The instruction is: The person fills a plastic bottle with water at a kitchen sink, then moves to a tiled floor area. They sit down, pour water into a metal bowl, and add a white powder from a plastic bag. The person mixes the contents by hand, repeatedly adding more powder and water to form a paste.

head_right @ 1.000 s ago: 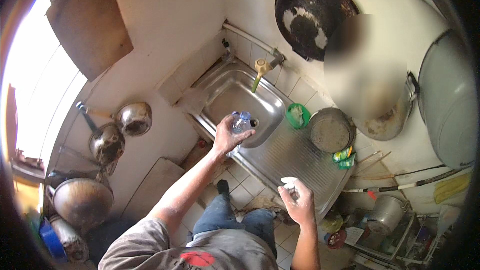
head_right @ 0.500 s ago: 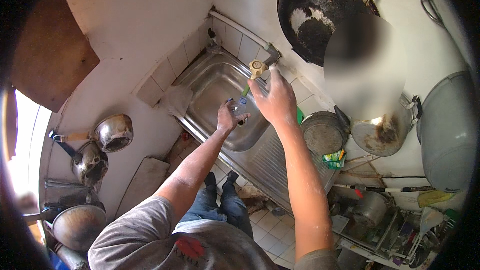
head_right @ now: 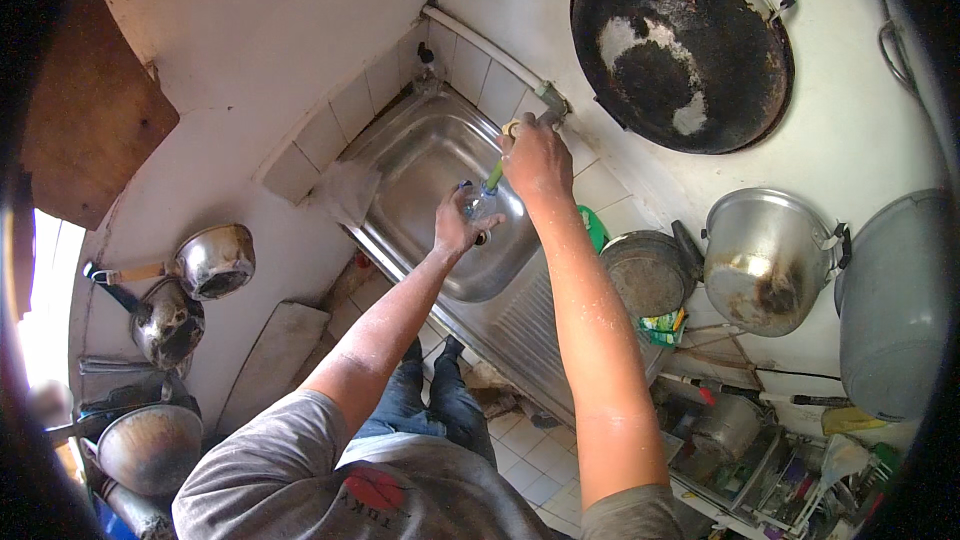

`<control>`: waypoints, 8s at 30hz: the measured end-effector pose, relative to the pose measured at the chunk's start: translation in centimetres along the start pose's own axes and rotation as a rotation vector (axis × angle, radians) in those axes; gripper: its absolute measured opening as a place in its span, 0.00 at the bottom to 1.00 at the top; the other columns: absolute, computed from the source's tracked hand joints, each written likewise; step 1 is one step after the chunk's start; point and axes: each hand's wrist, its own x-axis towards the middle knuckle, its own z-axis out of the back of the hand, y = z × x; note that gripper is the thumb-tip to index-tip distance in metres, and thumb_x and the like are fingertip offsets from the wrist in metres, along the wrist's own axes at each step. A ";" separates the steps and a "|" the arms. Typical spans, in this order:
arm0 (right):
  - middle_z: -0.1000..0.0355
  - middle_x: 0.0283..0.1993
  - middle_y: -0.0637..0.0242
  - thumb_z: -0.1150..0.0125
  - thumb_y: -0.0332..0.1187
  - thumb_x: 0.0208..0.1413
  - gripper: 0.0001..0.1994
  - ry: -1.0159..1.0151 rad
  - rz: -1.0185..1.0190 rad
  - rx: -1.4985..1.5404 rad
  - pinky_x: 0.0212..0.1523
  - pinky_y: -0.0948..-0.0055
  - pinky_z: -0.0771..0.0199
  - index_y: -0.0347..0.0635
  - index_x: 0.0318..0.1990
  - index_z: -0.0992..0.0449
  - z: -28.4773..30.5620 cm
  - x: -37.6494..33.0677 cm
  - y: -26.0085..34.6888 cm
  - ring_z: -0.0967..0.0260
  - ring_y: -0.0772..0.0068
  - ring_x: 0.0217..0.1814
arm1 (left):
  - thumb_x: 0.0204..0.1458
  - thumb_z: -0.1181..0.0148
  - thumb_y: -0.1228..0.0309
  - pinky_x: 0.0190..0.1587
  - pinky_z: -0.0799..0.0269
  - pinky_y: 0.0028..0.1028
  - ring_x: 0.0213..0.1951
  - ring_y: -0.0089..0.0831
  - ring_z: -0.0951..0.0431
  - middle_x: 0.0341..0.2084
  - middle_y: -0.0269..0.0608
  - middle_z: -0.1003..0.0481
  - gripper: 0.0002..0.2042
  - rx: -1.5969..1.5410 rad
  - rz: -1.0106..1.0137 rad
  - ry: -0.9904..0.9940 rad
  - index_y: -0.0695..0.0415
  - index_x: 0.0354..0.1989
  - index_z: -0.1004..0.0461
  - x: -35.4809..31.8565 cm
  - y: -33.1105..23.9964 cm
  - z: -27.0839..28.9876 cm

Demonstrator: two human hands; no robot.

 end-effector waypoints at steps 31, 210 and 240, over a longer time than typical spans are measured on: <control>0.25 0.49 0.51 0.41 0.27 0.59 0.11 0.010 0.382 -0.103 0.53 0.54 0.21 0.38 0.49 0.23 -1.5 0.7 -2.4 0.24 0.46 0.52 | 0.34 0.15 0.52 0.61 0.26 0.40 0.56 0.46 0.20 0.58 0.53 0.23 0.40 -0.028 0.063 0.105 0.63 0.54 0.21 1.1 -0.2 0.5; 0.19 0.43 0.45 0.29 0.46 0.58 0.25 0.148 -2.028 0.848 0.52 0.48 0.19 0.37 0.53 0.28 -36.2 -101.3 16.1 0.19 0.46 0.50 | 0.51 0.23 0.68 0.47 0.23 0.33 0.41 0.32 0.20 0.41 0.43 0.20 0.23 -0.385 -0.266 0.379 0.68 0.50 0.24 -13.2 -21.0 6.9; 0.21 0.48 0.45 0.33 0.46 0.59 0.20 -0.284 -1.959 0.822 0.57 0.51 0.24 0.37 0.48 0.22 -25.2 -88.3 3.1 0.23 0.43 0.54 | 0.39 0.15 0.72 0.54 0.25 0.33 0.49 0.34 0.21 0.48 0.45 0.22 0.37 -0.197 -0.361 1.072 0.69 0.58 0.30 -28.3 -18.3 -19.9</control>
